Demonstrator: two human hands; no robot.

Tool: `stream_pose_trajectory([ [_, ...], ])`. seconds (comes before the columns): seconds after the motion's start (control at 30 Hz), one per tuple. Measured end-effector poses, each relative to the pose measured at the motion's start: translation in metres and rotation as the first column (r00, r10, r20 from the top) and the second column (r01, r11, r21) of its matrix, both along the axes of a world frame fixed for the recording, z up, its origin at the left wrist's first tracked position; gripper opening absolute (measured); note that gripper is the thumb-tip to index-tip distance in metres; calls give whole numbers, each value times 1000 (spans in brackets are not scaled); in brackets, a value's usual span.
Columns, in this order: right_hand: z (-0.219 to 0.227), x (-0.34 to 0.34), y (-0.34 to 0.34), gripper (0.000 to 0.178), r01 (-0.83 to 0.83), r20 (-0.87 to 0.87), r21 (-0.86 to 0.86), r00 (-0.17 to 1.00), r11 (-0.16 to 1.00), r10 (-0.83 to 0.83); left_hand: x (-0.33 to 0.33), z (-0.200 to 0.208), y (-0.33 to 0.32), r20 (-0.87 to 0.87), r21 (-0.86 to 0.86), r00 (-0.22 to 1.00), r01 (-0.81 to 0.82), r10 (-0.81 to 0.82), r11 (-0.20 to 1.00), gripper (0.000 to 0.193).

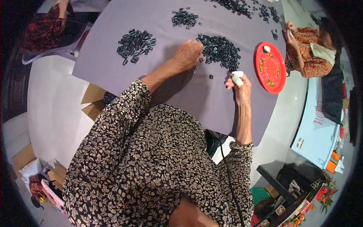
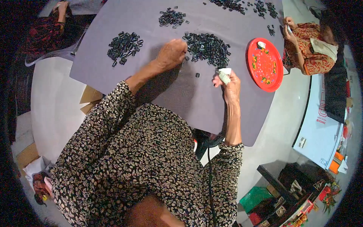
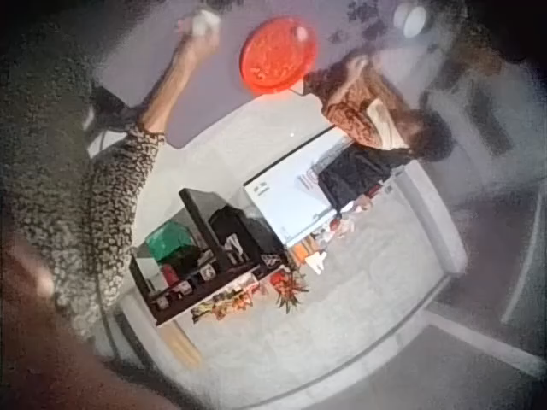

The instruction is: The person sorts small black plastic components by hand on a table, inspecting them one by one.

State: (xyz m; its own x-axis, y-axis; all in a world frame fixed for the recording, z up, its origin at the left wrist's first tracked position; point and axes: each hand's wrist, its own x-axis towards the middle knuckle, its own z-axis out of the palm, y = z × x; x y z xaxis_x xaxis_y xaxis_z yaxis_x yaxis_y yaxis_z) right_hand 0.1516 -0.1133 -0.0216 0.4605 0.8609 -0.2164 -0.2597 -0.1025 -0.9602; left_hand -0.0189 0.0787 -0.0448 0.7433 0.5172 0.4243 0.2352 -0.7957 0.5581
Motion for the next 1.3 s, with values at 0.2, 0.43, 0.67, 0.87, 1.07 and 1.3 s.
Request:
stream_pose_trajectory([
  [0.2,1,-4,-1,13,11,26,-22,1000,1000,-10,-4,11,-1,-5,-19,1000,13,-13,1000,12],
  [0.43,63,-28,19,9,9,264,-19,965,1000,-4,7,67,-15,416,-903,905,398,93,160,18],
  [0.67,116,-23,21,11,6,511,162,855,987,-89,33,109,-48,553,-812,821,569,141,-131,26],
  [0.87,124,-25,21,14,57,590,184,792,981,-156,38,104,-58,635,-723,750,661,187,-201,26],
  [1.07,119,-21,22,15,33,657,203,736,979,-161,33,109,-61,620,-748,763,645,184,-156,24],
  [1.3,118,-18,23,15,-2,685,189,716,982,-130,31,113,-62,565,-818,812,574,146,-28,20],
])
